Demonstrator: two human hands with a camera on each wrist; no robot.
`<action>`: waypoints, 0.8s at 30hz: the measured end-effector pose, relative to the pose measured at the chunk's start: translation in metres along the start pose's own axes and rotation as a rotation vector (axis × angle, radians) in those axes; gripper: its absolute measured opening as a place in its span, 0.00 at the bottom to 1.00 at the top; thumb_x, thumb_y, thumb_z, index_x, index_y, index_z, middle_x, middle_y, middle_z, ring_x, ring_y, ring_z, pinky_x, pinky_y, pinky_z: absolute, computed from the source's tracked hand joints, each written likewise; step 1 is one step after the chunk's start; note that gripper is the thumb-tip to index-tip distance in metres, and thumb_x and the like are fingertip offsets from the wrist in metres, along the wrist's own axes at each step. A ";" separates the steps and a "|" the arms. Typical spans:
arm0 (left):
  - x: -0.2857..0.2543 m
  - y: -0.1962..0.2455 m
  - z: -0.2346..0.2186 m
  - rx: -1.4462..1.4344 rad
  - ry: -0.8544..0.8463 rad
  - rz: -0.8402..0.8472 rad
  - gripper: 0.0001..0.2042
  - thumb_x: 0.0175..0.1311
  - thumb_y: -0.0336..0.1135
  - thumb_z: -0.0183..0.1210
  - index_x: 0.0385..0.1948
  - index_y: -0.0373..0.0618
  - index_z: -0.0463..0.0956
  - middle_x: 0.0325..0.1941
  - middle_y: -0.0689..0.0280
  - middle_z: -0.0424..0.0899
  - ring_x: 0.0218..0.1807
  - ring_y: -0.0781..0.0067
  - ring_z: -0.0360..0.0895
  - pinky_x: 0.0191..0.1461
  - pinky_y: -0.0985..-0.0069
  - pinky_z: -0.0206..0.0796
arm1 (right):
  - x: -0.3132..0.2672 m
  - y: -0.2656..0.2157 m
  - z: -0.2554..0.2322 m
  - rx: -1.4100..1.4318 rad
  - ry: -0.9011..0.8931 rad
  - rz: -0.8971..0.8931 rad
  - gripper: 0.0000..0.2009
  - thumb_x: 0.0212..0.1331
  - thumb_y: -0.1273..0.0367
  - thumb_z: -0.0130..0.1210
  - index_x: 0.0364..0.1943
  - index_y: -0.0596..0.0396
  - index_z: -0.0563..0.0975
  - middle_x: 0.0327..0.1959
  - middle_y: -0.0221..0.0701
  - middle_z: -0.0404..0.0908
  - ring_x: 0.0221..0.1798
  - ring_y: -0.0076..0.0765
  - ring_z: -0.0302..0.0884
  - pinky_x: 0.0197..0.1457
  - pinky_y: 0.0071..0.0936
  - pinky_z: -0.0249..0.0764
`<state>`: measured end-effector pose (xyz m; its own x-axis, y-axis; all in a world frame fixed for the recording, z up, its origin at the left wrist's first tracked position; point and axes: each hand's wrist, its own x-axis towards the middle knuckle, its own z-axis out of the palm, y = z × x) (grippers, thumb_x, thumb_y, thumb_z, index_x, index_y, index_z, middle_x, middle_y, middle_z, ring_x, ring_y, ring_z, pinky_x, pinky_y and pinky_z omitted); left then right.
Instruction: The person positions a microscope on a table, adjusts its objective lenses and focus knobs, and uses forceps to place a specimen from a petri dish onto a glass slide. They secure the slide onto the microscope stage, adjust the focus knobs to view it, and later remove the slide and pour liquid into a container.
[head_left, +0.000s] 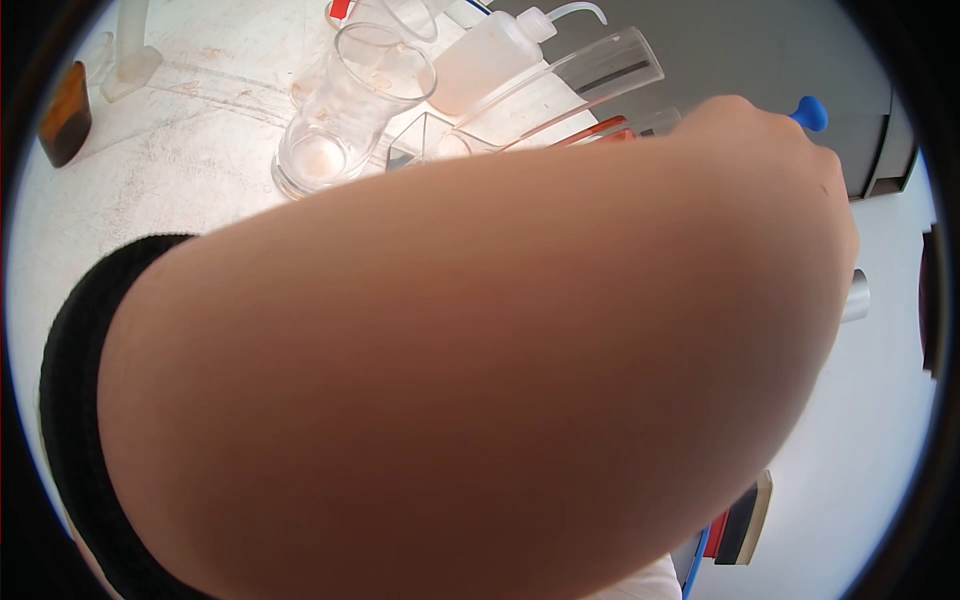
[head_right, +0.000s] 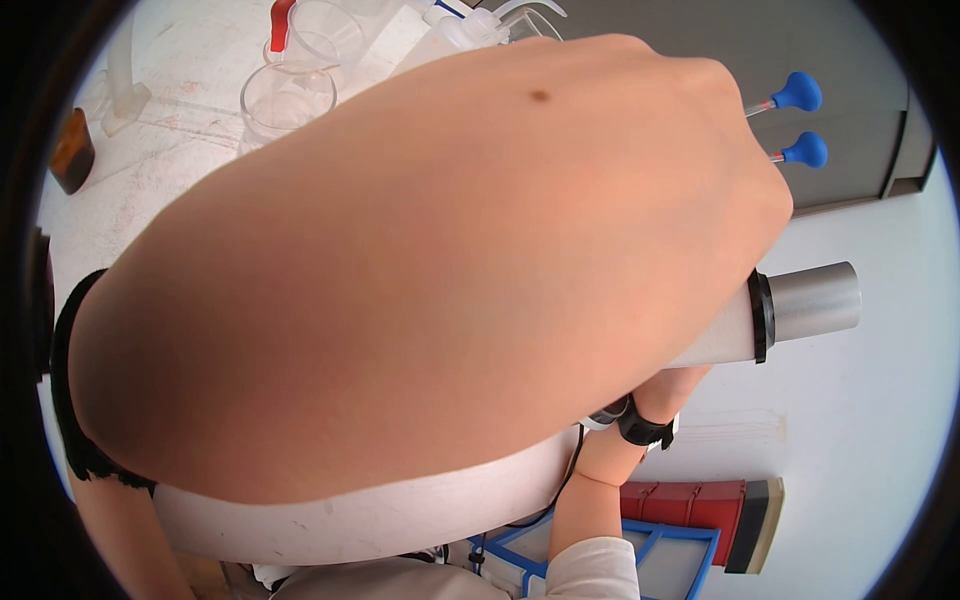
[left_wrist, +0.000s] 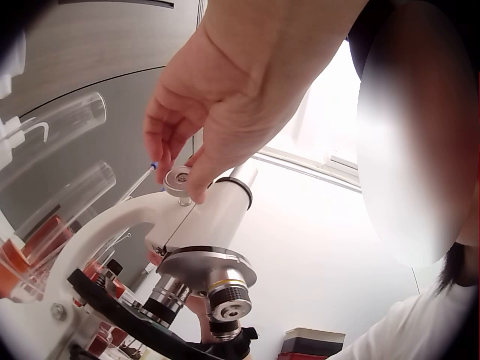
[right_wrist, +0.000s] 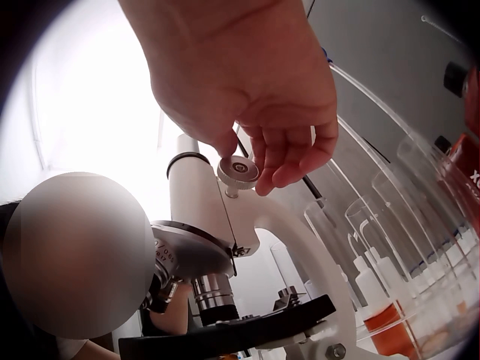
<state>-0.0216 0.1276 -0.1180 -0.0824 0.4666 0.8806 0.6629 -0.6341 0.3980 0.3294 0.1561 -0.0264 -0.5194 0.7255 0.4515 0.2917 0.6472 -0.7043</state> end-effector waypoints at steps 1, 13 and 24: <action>0.000 -0.001 -0.001 0.002 0.005 -0.002 0.10 0.51 0.38 0.60 0.28 0.41 0.76 0.28 0.66 0.78 0.32 0.76 0.75 0.32 0.81 0.64 | 0.002 -0.001 0.001 0.001 -0.003 -0.002 0.13 0.61 0.68 0.45 0.44 0.65 0.69 0.39 0.35 0.74 0.36 0.27 0.74 0.40 0.23 0.73; -0.005 -0.011 -0.008 0.029 0.064 -0.027 0.10 0.52 0.38 0.59 0.29 0.40 0.76 0.28 0.66 0.78 0.32 0.76 0.75 0.33 0.81 0.64 | 0.030 -0.008 0.009 0.020 -0.043 -0.020 0.12 0.61 0.68 0.45 0.43 0.65 0.69 0.39 0.35 0.75 0.35 0.26 0.74 0.39 0.22 0.73; 0.000 -0.012 -0.014 0.063 0.086 -0.005 0.10 0.54 0.38 0.58 0.29 0.40 0.75 0.28 0.65 0.78 0.32 0.76 0.75 0.33 0.81 0.64 | 0.047 -0.018 0.034 0.063 -0.031 -0.052 0.12 0.61 0.68 0.45 0.42 0.65 0.70 0.38 0.35 0.75 0.34 0.25 0.74 0.38 0.21 0.73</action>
<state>-0.0403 0.1263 -0.1187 -0.1476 0.4134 0.8985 0.7076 -0.5906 0.3880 0.2724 0.1705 -0.0114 -0.5577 0.6832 0.4713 0.2135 0.6668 -0.7140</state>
